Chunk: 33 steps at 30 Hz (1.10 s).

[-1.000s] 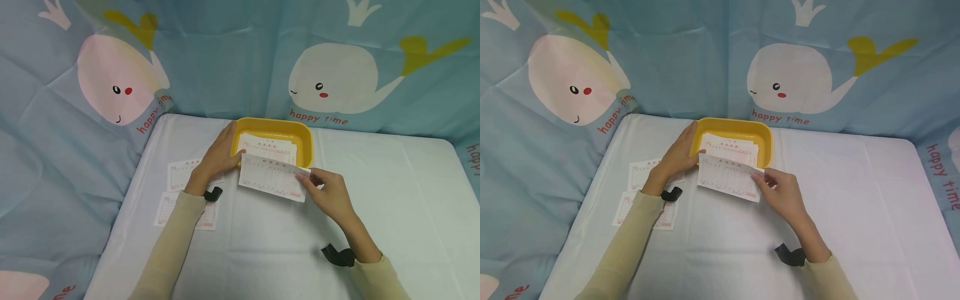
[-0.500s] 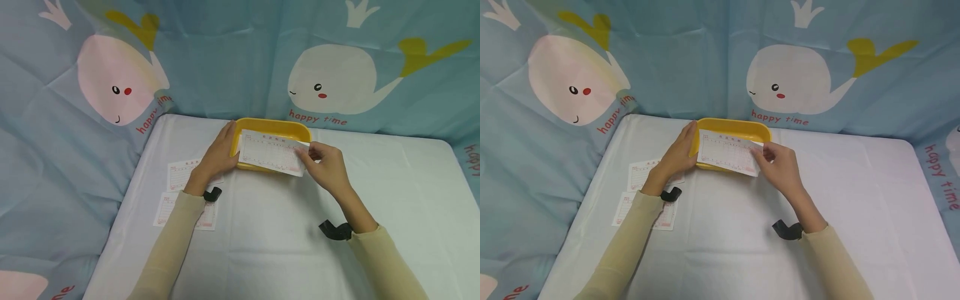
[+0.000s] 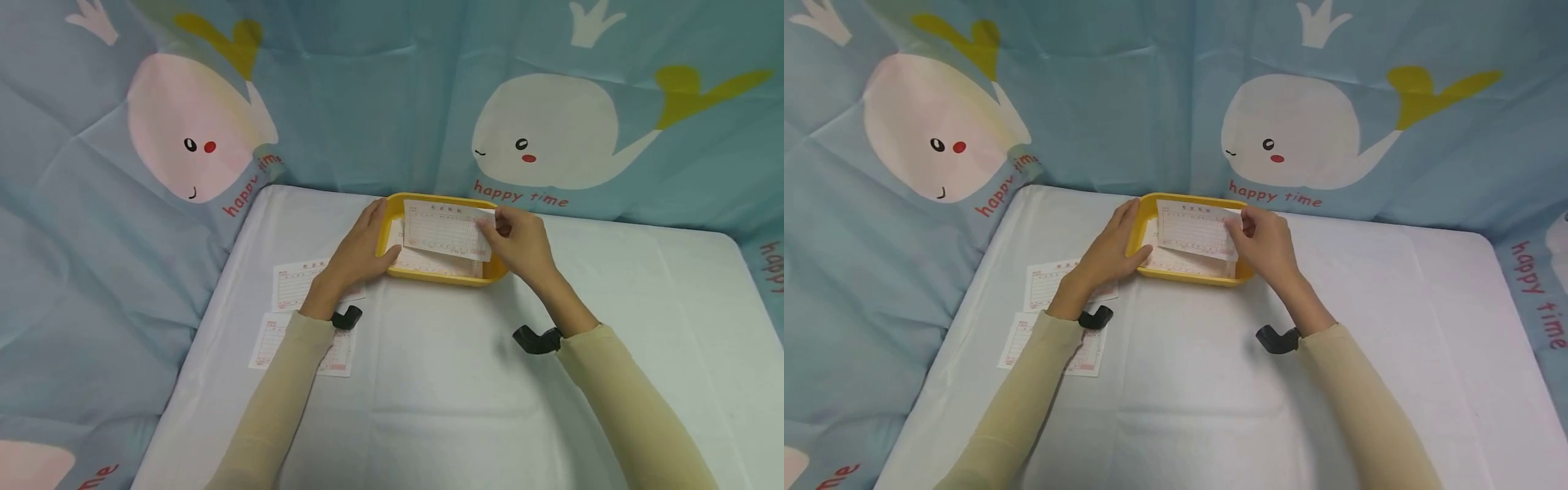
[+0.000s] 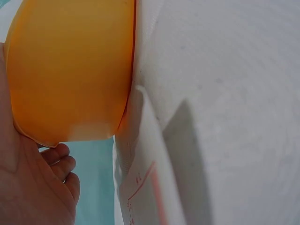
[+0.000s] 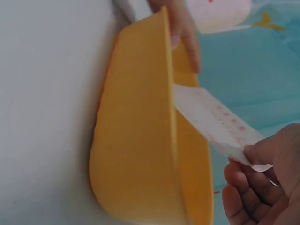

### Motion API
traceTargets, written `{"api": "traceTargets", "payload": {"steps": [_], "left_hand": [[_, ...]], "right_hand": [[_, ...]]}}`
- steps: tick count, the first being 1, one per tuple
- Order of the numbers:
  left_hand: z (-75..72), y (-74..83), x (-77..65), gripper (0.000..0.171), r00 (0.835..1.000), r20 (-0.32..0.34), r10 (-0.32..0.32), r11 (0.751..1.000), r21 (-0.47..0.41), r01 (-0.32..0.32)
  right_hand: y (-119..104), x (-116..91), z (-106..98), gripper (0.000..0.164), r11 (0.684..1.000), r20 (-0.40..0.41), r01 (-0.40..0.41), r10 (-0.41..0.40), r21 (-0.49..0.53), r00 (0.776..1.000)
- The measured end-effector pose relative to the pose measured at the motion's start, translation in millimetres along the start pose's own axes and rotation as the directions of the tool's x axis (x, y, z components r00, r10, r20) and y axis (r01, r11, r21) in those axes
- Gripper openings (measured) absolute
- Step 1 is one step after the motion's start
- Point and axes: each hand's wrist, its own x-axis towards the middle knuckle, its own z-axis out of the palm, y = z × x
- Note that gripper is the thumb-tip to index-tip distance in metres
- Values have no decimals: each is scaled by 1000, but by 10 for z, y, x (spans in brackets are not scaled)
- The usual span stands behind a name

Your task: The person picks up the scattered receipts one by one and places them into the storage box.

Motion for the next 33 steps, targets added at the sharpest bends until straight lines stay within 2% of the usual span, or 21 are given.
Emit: {"api": "traceTargets", "payload": {"steps": [6,13,18,20,23,26,29,33], "left_hand": [[5,-14,-15,95,1000,6,-8,1000,-4,8],[7,-14,-26,95,1000,14,-4,1000,-18,4],[11,-13,-23,94,1000,8,6,1000,-20,-6],[12,-11,-24,95,1000,11,6,1000,-18,-5],[11,-8,-31,95,1000,20,0,1000,-9,0],[-1,-5,-35,96,1000,28,0,1000,3,0],[-21,-1,-31,96,999,33,5,1000,18,-5],[-49,5,-21,96,999,36,0,999,32,-2]], "right_hand": [[11,98,159,23,997,74,42,-36,-70,997],[27,127,261,21,986,98,90,-77,-142,992],[39,132,290,21,975,127,86,-60,-207,990],[45,134,302,26,970,134,74,-44,-230,990],[42,121,319,40,961,89,82,-60,-265,994],[0,60,331,49,952,-6,129,-136,-277,991],[-95,-55,360,49,940,-100,219,-252,-261,963],[-270,-274,446,39,924,-169,325,-359,-200,918]]}}
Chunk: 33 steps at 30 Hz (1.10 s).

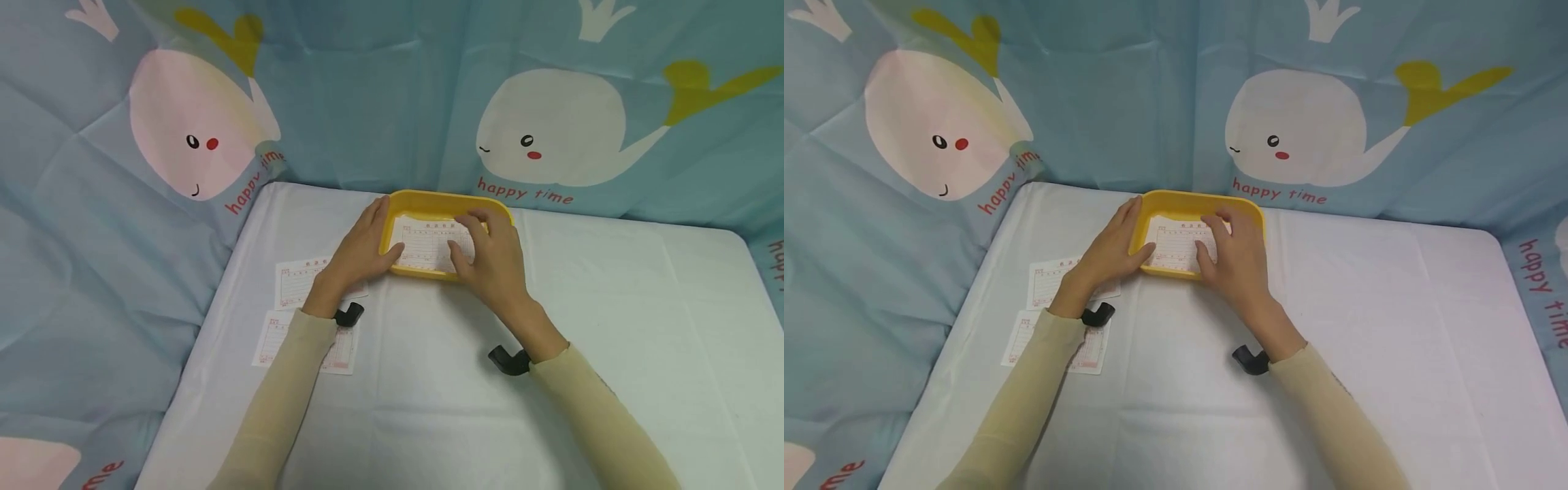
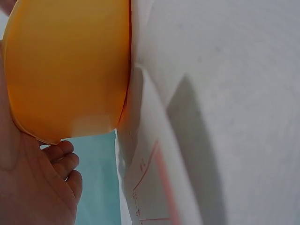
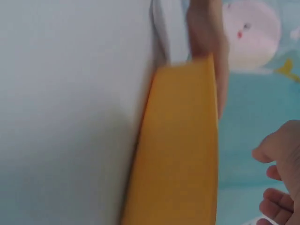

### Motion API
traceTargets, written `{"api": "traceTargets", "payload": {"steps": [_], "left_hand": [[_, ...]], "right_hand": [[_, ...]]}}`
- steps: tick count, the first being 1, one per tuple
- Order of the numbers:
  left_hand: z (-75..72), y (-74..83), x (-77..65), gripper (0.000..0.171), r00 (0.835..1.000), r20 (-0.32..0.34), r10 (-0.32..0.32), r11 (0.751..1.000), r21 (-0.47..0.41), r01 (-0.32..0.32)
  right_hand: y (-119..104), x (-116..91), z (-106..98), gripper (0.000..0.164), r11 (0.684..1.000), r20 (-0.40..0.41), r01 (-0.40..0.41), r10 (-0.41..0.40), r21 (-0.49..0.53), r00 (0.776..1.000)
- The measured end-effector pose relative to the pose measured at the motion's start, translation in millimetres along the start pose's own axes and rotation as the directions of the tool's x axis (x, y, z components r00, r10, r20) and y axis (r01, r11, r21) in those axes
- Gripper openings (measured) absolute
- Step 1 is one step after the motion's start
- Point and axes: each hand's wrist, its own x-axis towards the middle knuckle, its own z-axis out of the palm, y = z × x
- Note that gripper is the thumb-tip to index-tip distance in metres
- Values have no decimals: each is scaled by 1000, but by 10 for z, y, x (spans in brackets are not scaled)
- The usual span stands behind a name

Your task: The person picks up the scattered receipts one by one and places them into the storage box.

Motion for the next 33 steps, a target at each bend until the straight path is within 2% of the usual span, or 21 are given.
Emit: {"api": "traceTargets", "payload": {"steps": [6,12,18,22,27,30,33], "left_hand": [[-12,18,34,96,1000,-2,-12,1000,-3,12],[-19,22,39,96,1000,0,-27,1000,0,27],[-5,8,20,96,1000,8,-17,1000,-2,17],[-9,0,20,96,1000,2,-7,1000,-13,7],[-5,-5,6,96,1000,6,-3,1000,-20,3],[-3,1,-1,97,1000,7,-2,1000,-16,2],[-2,20,3,96,1000,-4,3,1000,-5,-3]], "right_hand": [[-272,-247,66,30,995,-45,46,-42,87,998],[-274,-353,91,29,994,-23,8,-6,105,1000],[-132,-367,55,28,990,-55,-65,72,129,996],[80,-307,35,31,984,-87,-127,138,124,987],[368,-284,37,42,965,-74,-240,248,105,966],[456,-314,47,47,948,-40,-305,309,94,950],[491,-337,55,47,934,-44,-345,350,89,936]]}}
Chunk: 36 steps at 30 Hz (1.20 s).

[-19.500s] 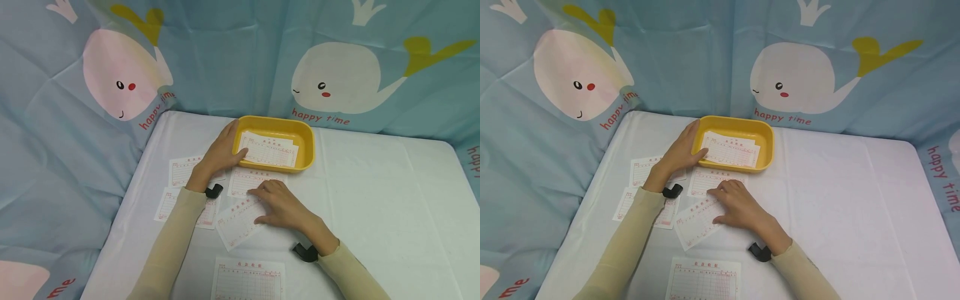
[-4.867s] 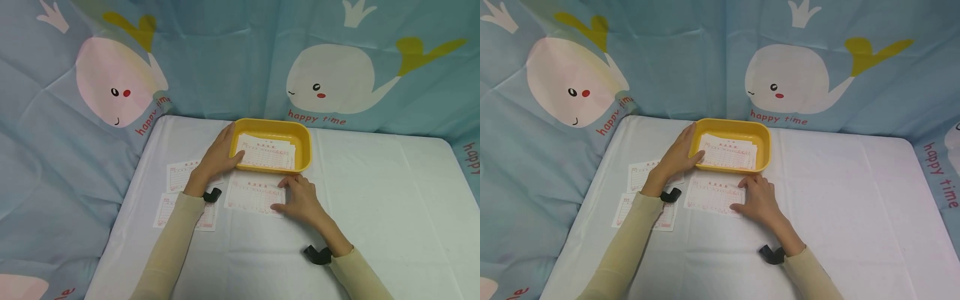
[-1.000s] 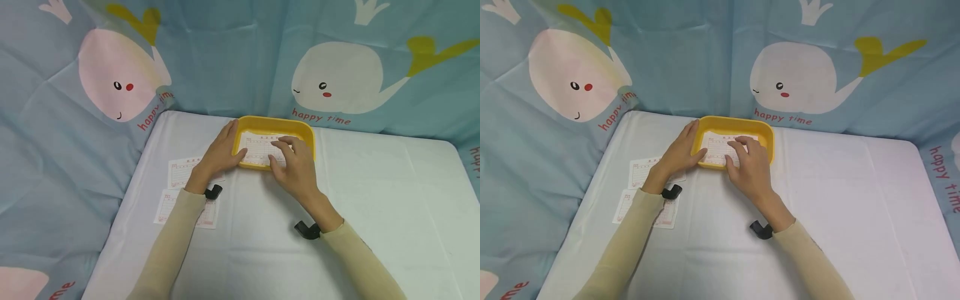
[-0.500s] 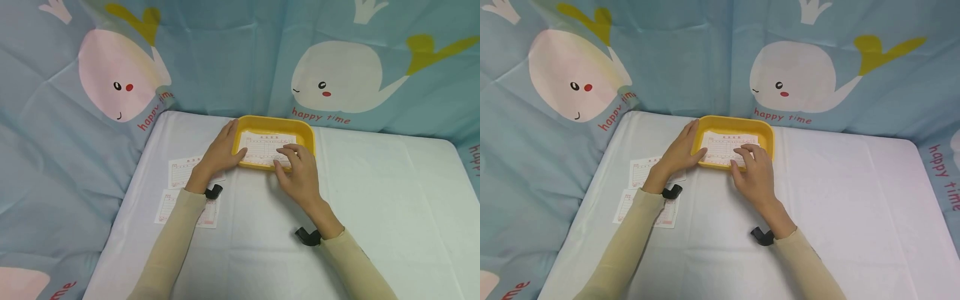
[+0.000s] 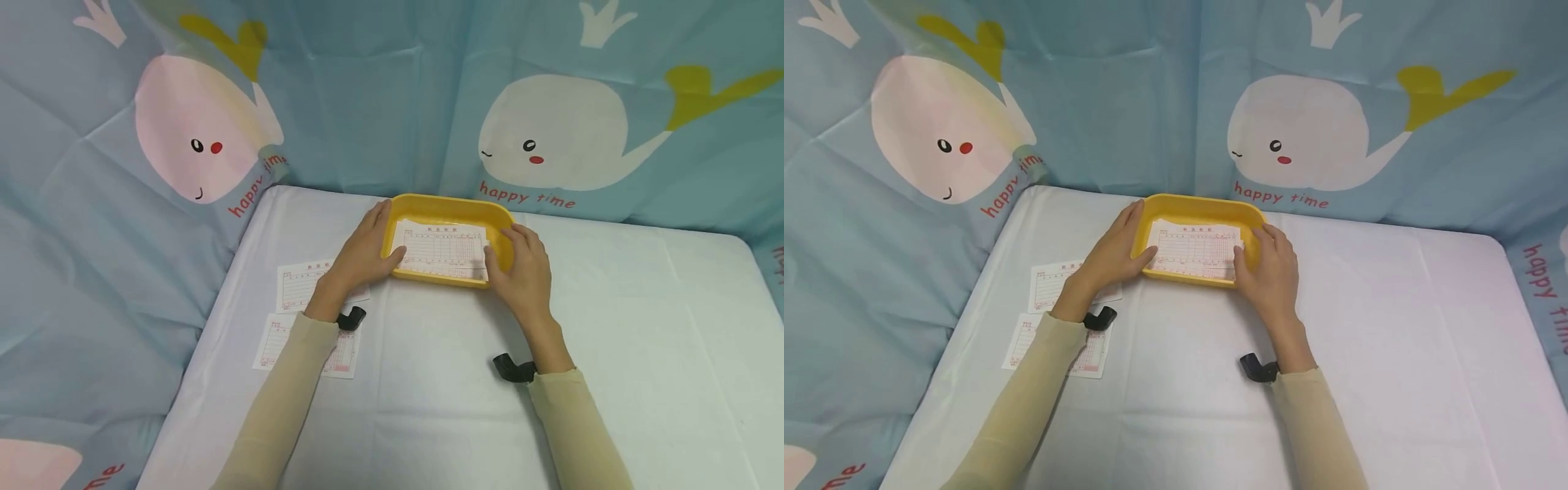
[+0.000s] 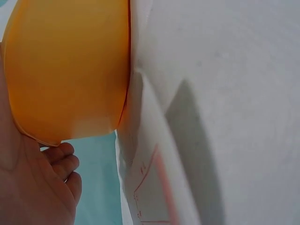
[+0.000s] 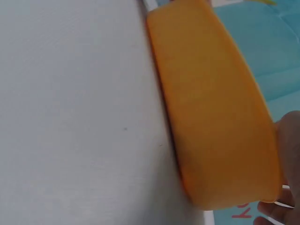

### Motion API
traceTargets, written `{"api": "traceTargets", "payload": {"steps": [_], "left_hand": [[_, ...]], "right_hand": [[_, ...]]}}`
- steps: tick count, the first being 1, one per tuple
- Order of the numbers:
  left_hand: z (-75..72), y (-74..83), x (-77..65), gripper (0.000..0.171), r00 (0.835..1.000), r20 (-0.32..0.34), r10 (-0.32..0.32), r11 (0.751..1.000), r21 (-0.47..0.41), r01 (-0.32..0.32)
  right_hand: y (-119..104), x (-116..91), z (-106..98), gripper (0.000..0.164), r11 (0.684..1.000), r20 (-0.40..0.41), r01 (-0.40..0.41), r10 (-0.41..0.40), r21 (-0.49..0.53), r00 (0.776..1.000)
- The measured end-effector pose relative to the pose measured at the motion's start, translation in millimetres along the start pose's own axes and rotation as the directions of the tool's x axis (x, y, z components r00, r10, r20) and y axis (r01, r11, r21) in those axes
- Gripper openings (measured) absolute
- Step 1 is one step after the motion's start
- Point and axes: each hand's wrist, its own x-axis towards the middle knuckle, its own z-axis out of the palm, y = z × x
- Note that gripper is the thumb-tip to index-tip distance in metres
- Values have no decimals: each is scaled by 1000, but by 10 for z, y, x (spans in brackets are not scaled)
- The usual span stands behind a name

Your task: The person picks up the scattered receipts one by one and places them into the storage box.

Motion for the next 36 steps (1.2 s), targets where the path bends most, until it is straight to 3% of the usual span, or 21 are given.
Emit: {"api": "traceTargets", "payload": {"steps": [6,13,17,33,36], "left_hand": [[11,41,-4,96,1000,-6,-14,999,29,14],[-24,25,-33,95,999,-2,-37,998,44,37],[-23,24,-31,95,999,5,-40,999,26,40],[0,45,-14,90,1000,-18,8,1000,3,-7],[-35,20,-57,88,1000,-19,-7,1000,-2,7]], "right_hand": [[61,6,-8,50,999,-9,-19,19,36,1000],[154,39,25,65,997,156,-19,8,71,988],[194,40,31,70,998,207,-9,-5,63,978],[264,50,-13,80,998,254,-1,-15,61,967],[266,49,33,81,997,259,-13,-6,73,966]]}}
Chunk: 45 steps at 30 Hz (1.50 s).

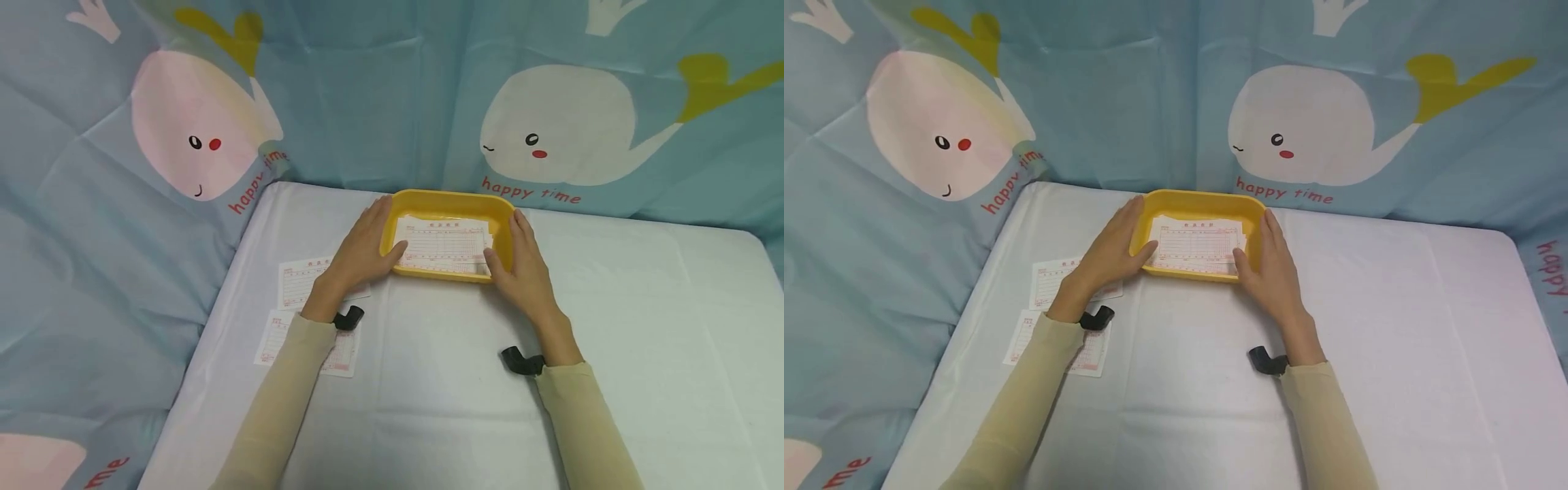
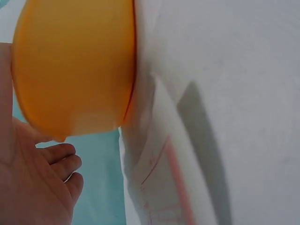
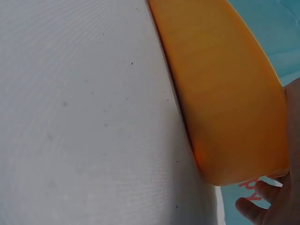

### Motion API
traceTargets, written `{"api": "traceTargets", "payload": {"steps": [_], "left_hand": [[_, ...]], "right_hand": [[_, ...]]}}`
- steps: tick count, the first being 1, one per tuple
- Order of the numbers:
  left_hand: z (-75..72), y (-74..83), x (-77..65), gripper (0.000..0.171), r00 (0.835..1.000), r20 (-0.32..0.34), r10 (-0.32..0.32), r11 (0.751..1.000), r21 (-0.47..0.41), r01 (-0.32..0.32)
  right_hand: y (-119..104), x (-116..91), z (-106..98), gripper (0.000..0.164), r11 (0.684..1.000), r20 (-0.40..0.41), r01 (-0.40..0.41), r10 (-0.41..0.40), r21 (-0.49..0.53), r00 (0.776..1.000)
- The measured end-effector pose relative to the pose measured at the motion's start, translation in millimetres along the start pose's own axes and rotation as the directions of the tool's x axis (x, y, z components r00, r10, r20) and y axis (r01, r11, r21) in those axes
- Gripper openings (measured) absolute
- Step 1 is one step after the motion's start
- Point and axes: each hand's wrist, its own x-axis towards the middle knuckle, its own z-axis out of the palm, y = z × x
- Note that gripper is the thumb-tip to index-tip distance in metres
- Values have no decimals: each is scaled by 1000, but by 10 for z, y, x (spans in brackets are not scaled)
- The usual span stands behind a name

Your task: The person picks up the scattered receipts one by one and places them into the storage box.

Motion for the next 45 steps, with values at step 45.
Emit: {"api": "traceTargets", "payload": {"steps": [45], "left_hand": [[-514,-765,-2223,62,912,-168,-374,927,-47,372]], "right_hand": [[-31,-29,3,80,1000,3,6,-6,-18,1000]]}}
